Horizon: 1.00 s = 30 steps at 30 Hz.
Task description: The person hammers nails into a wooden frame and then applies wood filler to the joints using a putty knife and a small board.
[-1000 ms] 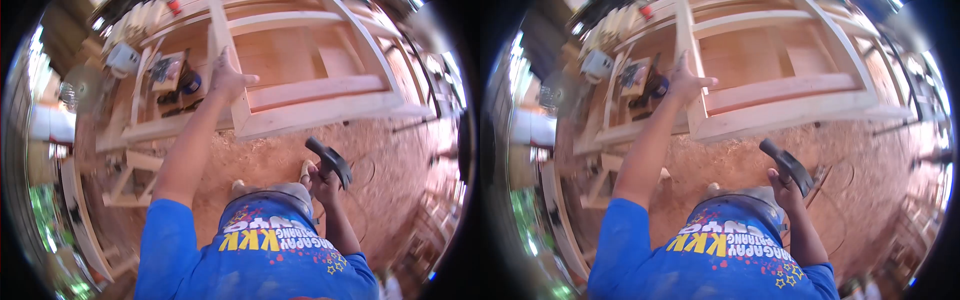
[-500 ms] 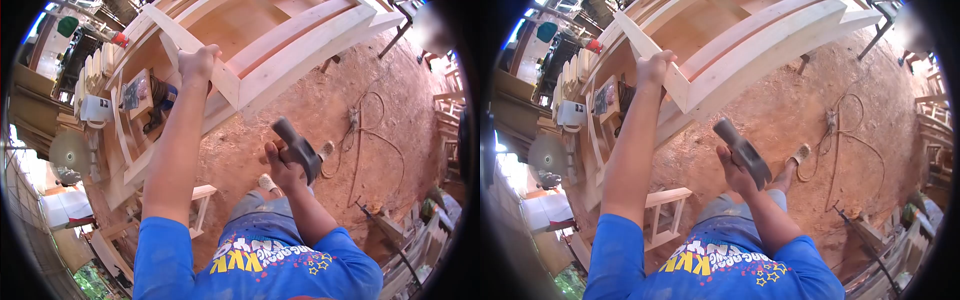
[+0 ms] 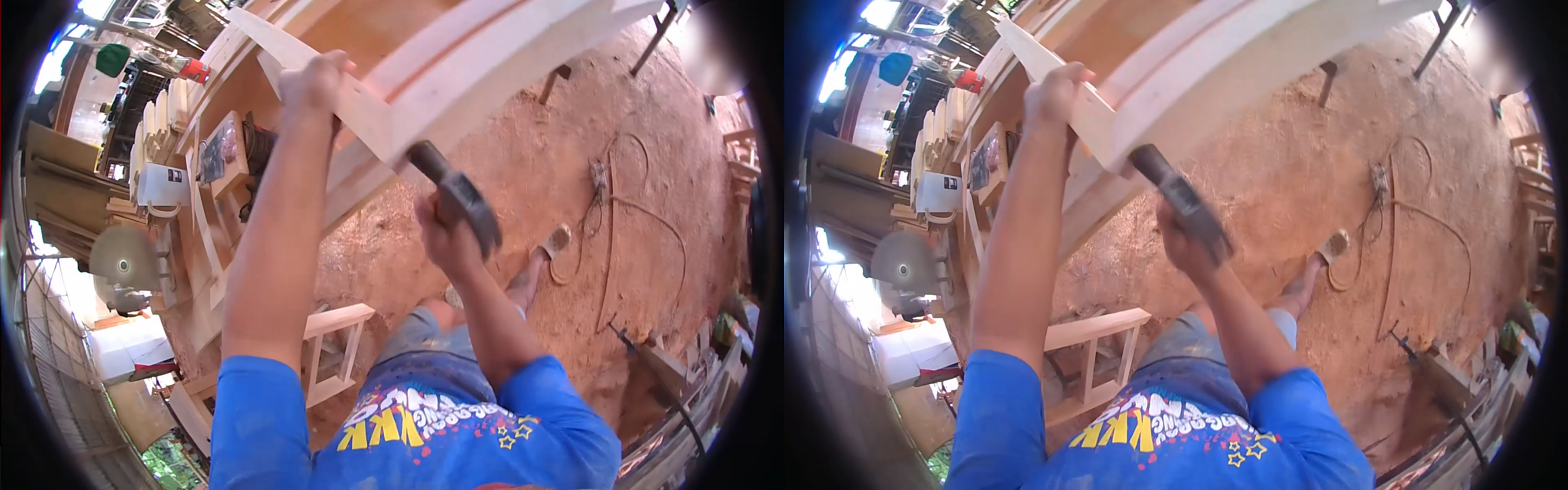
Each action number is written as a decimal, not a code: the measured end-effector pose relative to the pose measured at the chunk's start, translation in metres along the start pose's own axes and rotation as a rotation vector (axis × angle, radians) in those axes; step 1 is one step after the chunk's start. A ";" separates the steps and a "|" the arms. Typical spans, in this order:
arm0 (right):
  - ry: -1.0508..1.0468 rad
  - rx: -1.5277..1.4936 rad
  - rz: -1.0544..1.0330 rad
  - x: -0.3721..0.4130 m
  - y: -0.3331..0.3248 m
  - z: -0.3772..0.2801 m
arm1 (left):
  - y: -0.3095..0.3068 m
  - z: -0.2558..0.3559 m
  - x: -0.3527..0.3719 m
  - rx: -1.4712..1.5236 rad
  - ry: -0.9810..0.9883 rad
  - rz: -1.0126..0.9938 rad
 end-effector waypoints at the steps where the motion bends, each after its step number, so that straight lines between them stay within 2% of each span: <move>1: -0.017 -0.059 0.038 0.012 0.000 0.005 | 0.000 -0.006 0.002 -0.040 0.037 -0.016; 2: -0.079 -0.118 0.069 0.006 0.002 0.009 | 0.001 -0.002 -0.007 -0.057 0.112 -0.018; 3: -0.030 -0.143 0.058 0.014 0.003 0.002 | -0.003 -0.002 -0.011 -0.087 0.168 -0.014; 6: 0.219 -0.129 -0.025 0.018 -0.014 -0.036 | 0.000 0.013 0.016 0.016 0.039 -0.044; 8: -0.074 -0.271 0.032 0.029 -0.018 -0.026 | 0.001 0.006 0.006 0.071 0.061 -0.026; 10: -0.277 -0.148 0.108 0.024 -0.012 -0.010 | 0.003 0.006 -0.002 0.088 0.075 -0.023; 11: -0.331 0.047 0.157 0.017 -0.005 0.000 | 0.003 0.007 -0.002 0.078 0.076 -0.028; 12: -0.200 0.104 0.105 0.006 0.004 0.014 | 0.000 0.004 0.002 0.065 0.062 -0.029; 13: -0.041 0.038 0.060 -0.001 0.010 0.022 | -0.005 -0.003 0.009 0.007 0.048 -0.043; 15: -0.166 -0.068 0.157 -0.010 0.009 0.015 | -0.004 0.010 -0.001 -0.065 0.097 -0.078; 17: -0.118 0.016 0.135 0.020 0.003 0.005 | -0.005 0.003 0.001 -0.045 0.058 -0.003; 18: 0.061 -0.014 0.056 0.025 -0.010 0.001 | -0.001 0.003 0.002 -0.024 0.047 0.021; 19: 0.214 -0.040 -0.014 0.019 -0.024 -0.004 | -0.004 0.011 0.006 -0.086 0.085 -0.036; 22: 0.147 0.154 0.108 0.033 -0.058 -0.009 | 0.001 0.004 0.001 0.029 0.136 0.050; 24: 0.298 0.172 0.148 0.047 -0.092 -0.028 | 0.000 -0.001 -0.001 0.026 0.143 0.075; 26: 0.149 0.344 0.217 0.058 -0.133 -0.034 | 0.001 -0.012 -0.012 -0.043 0.169 0.120; 29: 0.434 0.667 0.208 0.073 -0.200 -0.055 | 0.003 0.002 0.005 0.046 0.077 0.064; 30: 0.397 0.678 0.250 0.069 -0.218 -0.065 | 0.001 0.003 0.004 0.066 0.040 0.021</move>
Point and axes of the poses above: each hand's wrist, its own x-axis away from the middle knuckle, its own y-axis out of the palm, z = x × y, the point moved 1 cm from there along -x, towards the middle knuckle, and after that the axes turned 4 degrees about -z, right-handed, at the moved point
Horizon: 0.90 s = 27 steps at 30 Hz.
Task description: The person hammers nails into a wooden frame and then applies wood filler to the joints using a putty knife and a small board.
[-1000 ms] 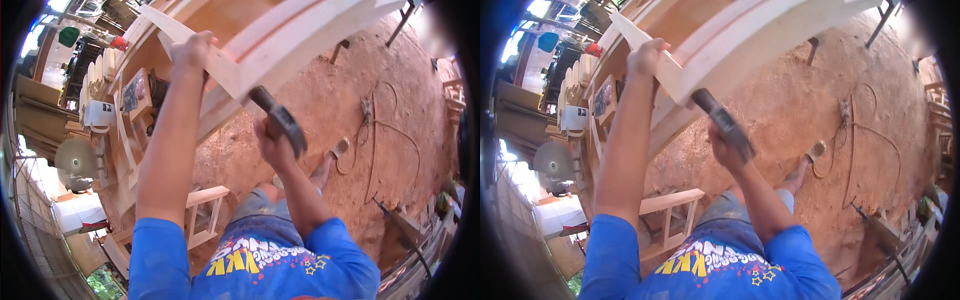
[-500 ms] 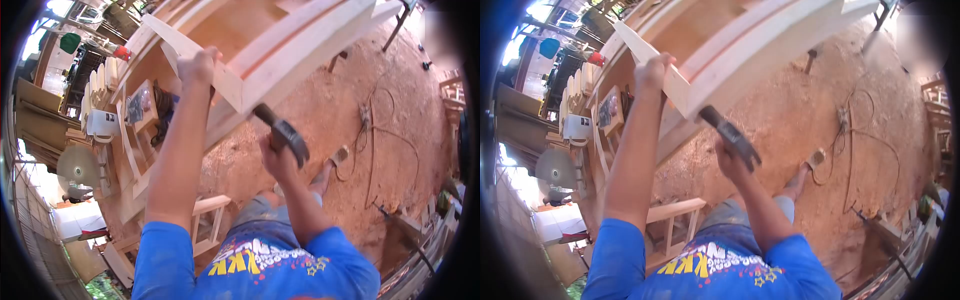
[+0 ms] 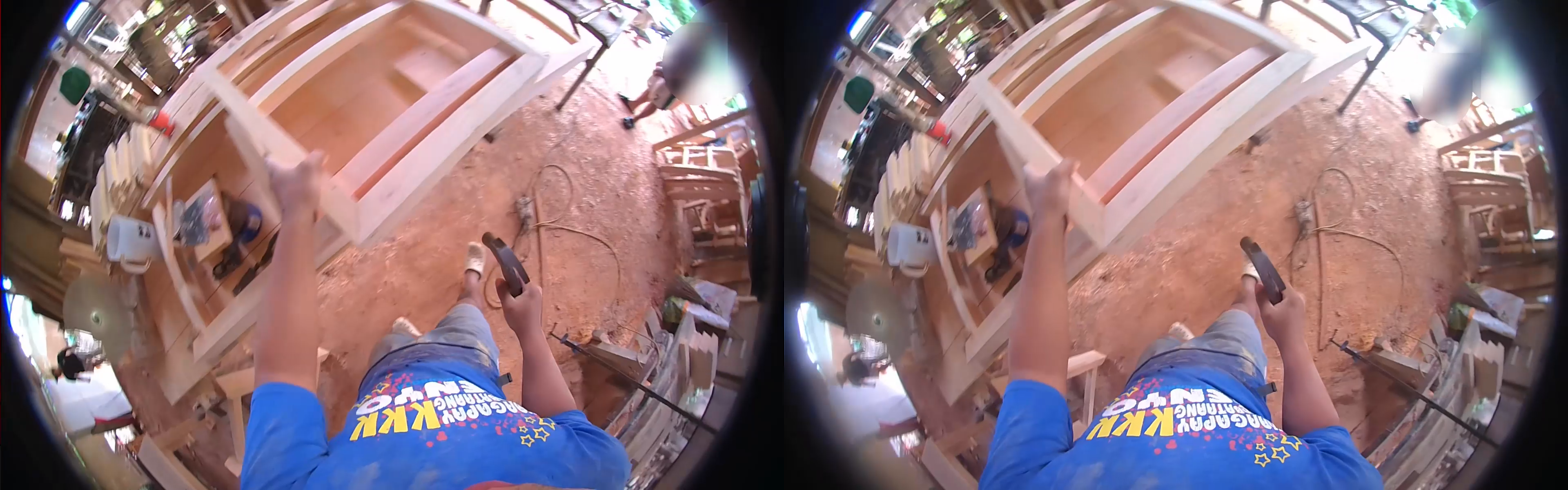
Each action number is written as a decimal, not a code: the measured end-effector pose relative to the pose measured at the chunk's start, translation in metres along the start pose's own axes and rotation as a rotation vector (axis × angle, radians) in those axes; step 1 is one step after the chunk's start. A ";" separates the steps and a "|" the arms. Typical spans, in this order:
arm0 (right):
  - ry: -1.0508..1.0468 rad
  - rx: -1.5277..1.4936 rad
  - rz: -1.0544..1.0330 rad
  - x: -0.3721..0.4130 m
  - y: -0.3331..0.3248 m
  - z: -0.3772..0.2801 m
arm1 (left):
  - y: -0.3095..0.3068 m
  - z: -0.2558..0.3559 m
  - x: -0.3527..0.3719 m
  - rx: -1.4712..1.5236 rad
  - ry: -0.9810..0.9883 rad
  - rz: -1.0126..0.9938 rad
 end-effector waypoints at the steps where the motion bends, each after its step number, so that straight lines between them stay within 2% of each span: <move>1: -0.021 -0.003 0.047 -0.008 -0.019 0.000 | -0.001 -0.014 -0.009 -0.008 0.047 0.012; 2: -0.044 -0.008 0.087 -0.017 -0.035 -0.002 | -0.003 -0.026 -0.018 -0.019 0.094 0.032; 4: -0.127 -0.007 0.135 -0.048 -0.065 -0.016 | -0.005 -0.008 -0.008 -0.042 0.006 -0.032; 5: -0.170 -0.008 0.157 -0.067 -0.080 -0.025 | -0.007 -0.011 -0.009 -0.120 0.013 0.005; 8: -0.425 -0.038 0.180 -0.128 -0.115 -0.074 | -0.020 -0.044 -0.025 -0.227 0.054 0.110; 9: -0.523 -0.037 0.157 -0.150 -0.125 -0.089 | -0.007 -0.002 0.002 -0.320 0.017 0.125; 10: -0.617 -0.034 0.133 -0.173 -0.132 -0.106 | -0.005 0.002 0.006 -0.292 0.053 0.127; 12: -0.897 0.040 0.088 -0.215 -0.149 -0.147 | -0.010 -0.006 -0.002 -0.435 0.055 0.165; 16: -1.001 0.200 -0.227 -0.275 -0.143 -0.203 | -0.003 0.003 0.005 -0.235 0.067 0.090; 20: -1.178 0.296 -0.426 -0.304 -0.112 -0.231 | -0.007 0.001 0.002 -0.334 0.037 0.122; 22: -1.232 0.361 -0.339 -0.308 -0.086 -0.229 | -0.011 -0.007 -0.006 -0.308 0.027 0.133; 24: -1.209 0.320 -0.420 -0.310 -0.086 -0.228 | -0.015 -0.017 -0.011 -0.249 0.010 0.166; 25: -1.212 0.302 -0.427 -0.310 -0.090 -0.229 | -0.001 0.012 0.002 -0.314 -0.043 0.117; 27: -1.169 0.297 -0.473 -0.307 -0.093 -0.231 | 0.000 0.003 0.006 -0.219 0.044 0.163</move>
Point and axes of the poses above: each hand's wrist, its own x-axis away from the middle knuckle, its own y-axis out of the palm, z = x × y, the point moved 1 cm from there along -x, towards the middle knuckle, and after that the axes turned 4 degrees about -z, right-handed, at the moved point
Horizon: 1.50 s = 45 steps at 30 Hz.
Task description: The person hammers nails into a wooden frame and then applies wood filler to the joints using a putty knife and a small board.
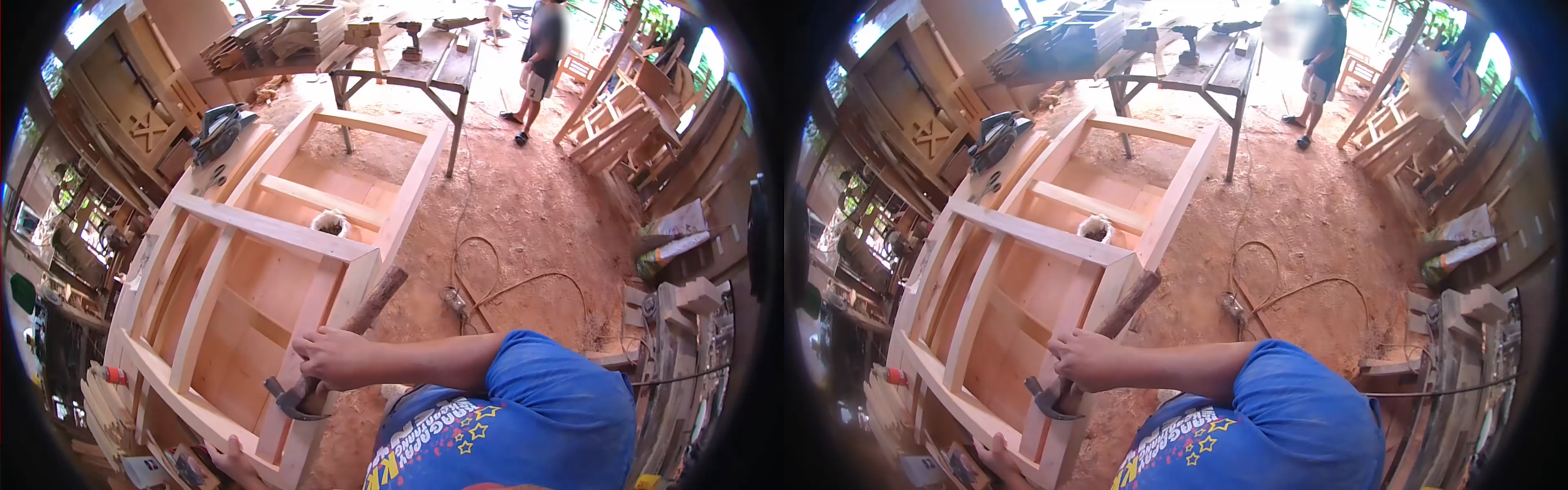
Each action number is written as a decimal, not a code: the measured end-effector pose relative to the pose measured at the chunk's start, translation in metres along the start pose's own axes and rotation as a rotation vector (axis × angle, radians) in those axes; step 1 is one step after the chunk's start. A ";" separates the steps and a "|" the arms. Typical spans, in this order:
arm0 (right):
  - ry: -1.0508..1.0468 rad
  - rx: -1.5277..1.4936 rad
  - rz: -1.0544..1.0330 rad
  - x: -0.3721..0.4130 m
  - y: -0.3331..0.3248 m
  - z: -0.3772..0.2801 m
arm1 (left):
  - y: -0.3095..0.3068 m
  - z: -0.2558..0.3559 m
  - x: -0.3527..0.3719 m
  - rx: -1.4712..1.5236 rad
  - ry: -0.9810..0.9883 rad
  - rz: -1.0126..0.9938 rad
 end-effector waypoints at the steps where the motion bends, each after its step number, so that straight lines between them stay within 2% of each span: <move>1: 0.011 0.033 -0.010 -0.001 0.000 0.002 | 0.007 -0.003 -0.003 0.067 0.041 0.029; 4: 0.039 0.096 -0.070 -0.003 0.004 0.000 | -0.005 0.006 -0.001 -0.238 0.102 -0.003; 7: 0.041 0.014 -0.124 -0.004 0.000 0.000 | -0.009 -0.013 -0.009 -0.065 -0.039 -0.067; 9: 0.020 -0.129 -0.104 -0.004 -0.019 0.008 | -0.006 0.003 -0.001 -0.150 -0.057 -0.024; 13: 0.093 -0.208 0.172 0.002 -0.083 0.051 | 0.001 0.008 0.001 -0.206 0.002 0.019; 14: 0.193 -0.202 0.208 0.006 -0.089 0.079 | 0.002 0.011 0.002 -0.241 0.000 0.022; 15: 0.126 -0.092 0.234 0.006 -0.109 0.108 | 0.002 0.015 0.002 -0.281 -0.005 0.026; 16: 0.295 -0.240 0.375 0.009 -0.121 0.132 | 0.002 0.016 0.001 -0.288 0.011 0.029; 17: 0.256 -0.065 0.419 0.013 -0.138 0.161 | 0.004 0.018 0.001 -0.306 0.015 0.044; 18: 0.335 0.005 0.423 0.016 -0.144 0.189 | 0.007 0.021 0.001 -0.328 0.016 0.059; 20: 0.473 0.075 0.327 0.021 -0.149 0.243 | 0.014 0.024 0.002 -0.375 0.012 0.138; 23: 0.447 -0.127 0.106 0.003 -0.132 0.287 | 0.028 0.051 0.002 -0.462 0.038 0.307; 24: 0.418 -0.231 0.034 -0.006 -0.126 0.291 | 0.034 0.071 0.004 -0.492 0.054 0.340; 25: 0.223 -0.101 0.047 -0.017 -0.097 0.317 | 0.045 0.089 0.006 -0.504 0.078 0.371; 26: 0.174 -0.181 0.018 -0.030 -0.069 0.336 | 0.056 0.105 0.008 -0.485 0.103 0.359; 27: 0.158 -0.102 -0.005 -0.043 -0.048 0.346 | 0.074 0.117 0.012 -0.350 0.104 0.289; 28: 0.139 -0.023 -0.026 -0.057 -0.027 0.356 | 0.095 0.130 0.016 -0.366 0.138 0.208; 29: 0.089 0.145 0.035 -0.061 -0.030 0.349 | 0.119 0.137 0.021 -0.288 0.111 0.175; 30: 0.039 0.272 -0.151 -0.067 -0.034 0.344 | 0.144 0.148 0.029 -0.288 0.111 0.116; 31: 0.206 0.114 -0.180 -0.072 -0.026 0.342 | 0.163 0.164 0.037 -0.326 0.170 0.003; 33: 0.137 0.039 -0.089 -0.079 -0.008 0.348 | 0.204 0.183 0.048 -0.331 0.083 -0.010; 34: 0.203 -0.022 -0.100 -0.077 -0.009 0.353 | 0.214 0.188 0.051 -0.306 0.033 -0.043; 35: 0.267 -0.091 -0.112 -0.073 -0.023 0.342 | 0.218 0.190 0.055 -0.289 -0.021 -0.077; 36: 0.329 -0.161 -0.124 -0.070 -0.033 0.336 | 0.222 0.189 0.056 -0.290 0.008 -0.068; 38: 0.294 -0.182 -0.144 -0.068 -0.037 0.344 | 0.229 0.177 0.053 -0.283 0.068 -0.048; 41: 0.290 -0.230 -0.144 -0.068 -0.022 0.358 | 0.228 0.184 0.055 -0.107 -0.009 -0.097; 44: 0.320 -0.181 -0.098 -0.068 -0.007 0.362 | 0.220 0.161 0.050 -0.087 0.119 -0.103; 45: 0.331 -0.147 -0.078 -0.068 -0.012 0.356 | 0.217 0.159 0.049 -0.055 0.107 -0.115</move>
Point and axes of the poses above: each hand's wrist, its own x-axis away from the middle knuckle, its own y-axis out of the palm, z = x × y, the point moved 1 cm from there along -x, towards the middle knuckle, and after that the axes turned 4 degrees about -z, right-handed, at the moved point
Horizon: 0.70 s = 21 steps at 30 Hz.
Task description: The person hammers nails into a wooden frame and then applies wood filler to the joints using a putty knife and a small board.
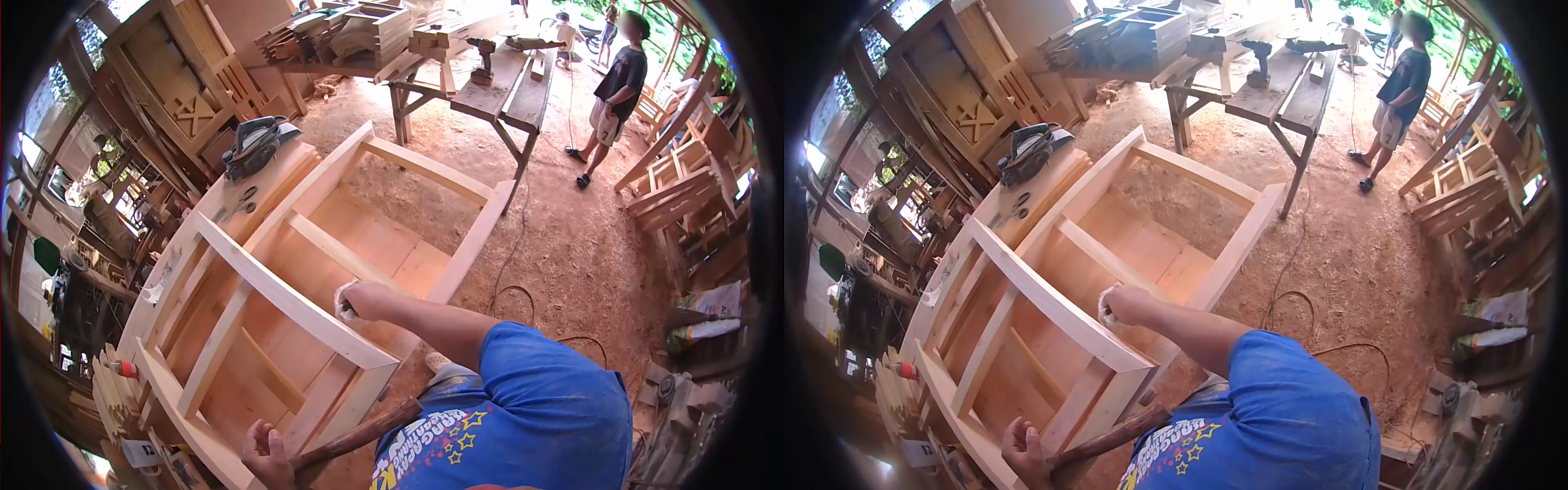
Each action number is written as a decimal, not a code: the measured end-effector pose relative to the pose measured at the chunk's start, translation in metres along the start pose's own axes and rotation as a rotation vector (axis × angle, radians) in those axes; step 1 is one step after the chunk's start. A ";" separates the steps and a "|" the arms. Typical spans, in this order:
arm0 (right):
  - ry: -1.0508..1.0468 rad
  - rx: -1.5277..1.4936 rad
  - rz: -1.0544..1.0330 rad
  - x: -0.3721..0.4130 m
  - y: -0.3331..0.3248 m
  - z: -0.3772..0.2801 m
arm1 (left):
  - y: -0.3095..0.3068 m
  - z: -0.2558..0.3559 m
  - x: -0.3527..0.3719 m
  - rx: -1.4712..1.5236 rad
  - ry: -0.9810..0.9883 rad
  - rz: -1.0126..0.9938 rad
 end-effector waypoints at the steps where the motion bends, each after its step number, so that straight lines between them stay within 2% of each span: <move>1: 0.039 0.021 -0.029 0.001 -0.004 -0.004 | -0.003 -0.002 0.000 0.032 -0.010 -0.011; 3: 0.118 0.062 -0.083 0.006 -0.022 -0.018 | -0.008 -0.002 -0.001 0.060 -0.002 -0.023; 6: 0.140 -0.130 0.206 0.026 -0.048 -0.047 | -0.007 0.013 0.001 0.074 0.013 -0.038; 9: 0.075 -0.439 0.307 0.059 -0.085 -0.094 | 0.003 0.038 0.006 0.142 -0.011 -0.087; 10: 0.067 -0.497 0.282 0.072 -0.094 -0.114 | 0.013 0.048 0.011 0.167 -0.008 -0.112; 11: -0.014 -0.434 0.264 0.080 -0.095 -0.129 | 0.024 0.058 0.013 0.193 -0.001 -0.147; 12: -0.143 -0.529 0.234 0.088 -0.089 -0.138 | 0.033 0.067 0.014 0.182 0.030 -0.199; 13: -0.131 -0.518 0.107 0.103 -0.099 -0.161 | 0.041 0.075 0.015 0.168 0.061 -0.251; 14: -0.255 -0.620 0.115 0.109 -0.089 -0.170 | 0.050 0.086 0.020 0.154 0.091 -0.300; 15: -0.357 -0.595 0.154 0.121 -0.085 -0.179 | 0.062 0.109 0.028 0.166 0.068 -0.283; 16: -0.332 -0.670 0.083 0.132 -0.084 -0.189 | 0.066 0.109 0.026 0.100 0.114 -0.332; 19: -0.332 -0.693 0.072 0.151 -0.083 -0.193 | 0.079 0.097 0.020 -0.078 0.229 -0.448; 21: -0.286 -0.755 0.053 0.159 -0.083 -0.191 | 0.087 0.102 0.021 -0.013 0.374 -0.458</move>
Point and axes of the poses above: each hand's wrist, its own x-axis away from the middle knuckle, its own y-axis out of the palm, z = x × y, the point moved 1 cm from there along -x, towards the middle knuckle, and after that the axes turned 4 degrees about -z, right-handed, at the moved point
